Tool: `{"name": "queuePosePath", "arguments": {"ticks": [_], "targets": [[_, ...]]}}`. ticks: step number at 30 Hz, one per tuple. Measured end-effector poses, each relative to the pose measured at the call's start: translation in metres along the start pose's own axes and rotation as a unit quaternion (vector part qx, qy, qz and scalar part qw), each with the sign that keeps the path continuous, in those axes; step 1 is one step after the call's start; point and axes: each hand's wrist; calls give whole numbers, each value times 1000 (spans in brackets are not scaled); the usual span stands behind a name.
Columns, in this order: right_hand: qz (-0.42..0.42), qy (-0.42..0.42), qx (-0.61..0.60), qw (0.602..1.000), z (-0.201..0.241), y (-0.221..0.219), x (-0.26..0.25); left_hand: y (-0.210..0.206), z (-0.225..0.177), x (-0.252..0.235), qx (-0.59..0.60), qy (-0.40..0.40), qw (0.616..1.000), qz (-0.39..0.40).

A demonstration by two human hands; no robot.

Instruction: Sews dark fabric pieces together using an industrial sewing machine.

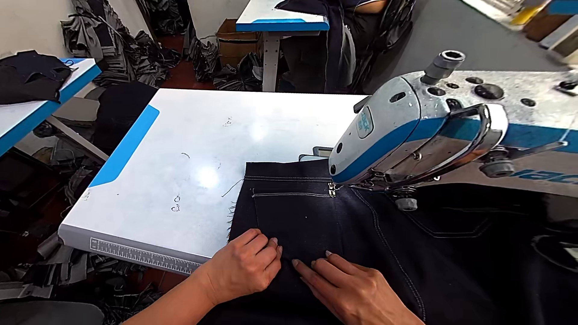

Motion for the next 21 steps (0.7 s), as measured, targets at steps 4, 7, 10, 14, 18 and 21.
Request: {"name": "queuePosePath", "arguments": {"ticks": [4,7,10,14,18,21], "targets": [[11,-9,27,1000,4,1,-5,20,-3,-4,19,60,991,116],[15,-16,35,999,6,3,-5,17,-7,-28,87,140,983,86],[27,-23,28,999,10,6,-2,-15,-7,-62,233,234,943,31],[21,-94,-115,989,-2,6,11,-39,7,-72,277,234,919,152],[-3,-230,-147,962,-24,10,24,-37,9,-69,256,202,926,188],[22,-238,-119,964,-25,6,32,-37,10,-68,245,190,931,193]]}}
Point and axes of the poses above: each hand's wrist, its own x-axis away from the middle knuckle, its own y-axis out of the back of the hand, z = x × y, and after that the axes turned 15 degrees about -y, right-handed
